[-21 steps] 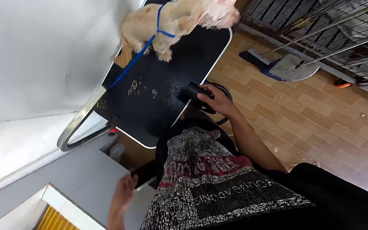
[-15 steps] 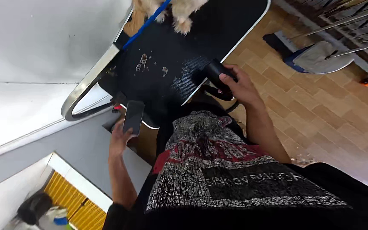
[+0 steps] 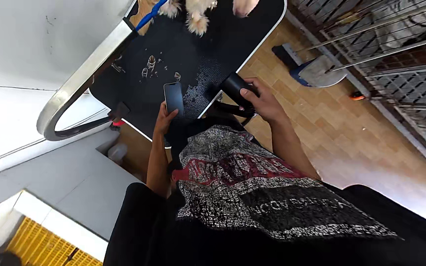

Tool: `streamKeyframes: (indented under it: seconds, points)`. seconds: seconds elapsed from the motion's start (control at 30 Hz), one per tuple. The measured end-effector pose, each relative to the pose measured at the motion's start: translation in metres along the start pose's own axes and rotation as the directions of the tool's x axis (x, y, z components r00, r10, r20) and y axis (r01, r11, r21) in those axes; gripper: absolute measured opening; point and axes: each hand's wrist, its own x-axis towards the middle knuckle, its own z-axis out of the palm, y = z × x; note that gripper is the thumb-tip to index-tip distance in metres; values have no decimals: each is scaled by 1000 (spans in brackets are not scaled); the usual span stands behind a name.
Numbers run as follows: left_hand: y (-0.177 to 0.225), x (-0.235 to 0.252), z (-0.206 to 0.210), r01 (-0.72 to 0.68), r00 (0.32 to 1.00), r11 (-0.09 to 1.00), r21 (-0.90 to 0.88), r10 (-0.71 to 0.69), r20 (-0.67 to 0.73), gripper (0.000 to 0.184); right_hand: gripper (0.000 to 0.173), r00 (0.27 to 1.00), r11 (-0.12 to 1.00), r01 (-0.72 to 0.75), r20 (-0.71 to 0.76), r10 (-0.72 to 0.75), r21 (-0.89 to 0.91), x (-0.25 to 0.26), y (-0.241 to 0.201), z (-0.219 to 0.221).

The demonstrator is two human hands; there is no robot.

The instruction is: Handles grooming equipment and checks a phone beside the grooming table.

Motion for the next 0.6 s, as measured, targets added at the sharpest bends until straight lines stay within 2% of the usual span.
streamKeyframes:
  seconds: [0.17,0.27,0.37,0.47,0.6]
  points:
    - [-18,-2,-4,19,996,999,36,-16,-89,62,51,1000,1000,13,-16,-13,3,-1,-2,5]
    - [-21,-11,-9,-12,997,1000,0,12,-78,67,52,1000,1000,-7,-1,7,-1,-1,-3,9]
    - [-19,-20,-14,-23,999,999,44,25,-36,74,51,1000,1000,-4,-21,4,1,0,0,12]
    - [-18,-24,-15,9,1000,993,117,-10,11,86,54,992,996,23,-123,-12,82,-2,4,16]
    - [-19,-26,-15,19,998,987,159,-27,50,94,60,964,953,149,-253,-81,265,-2,15,16]
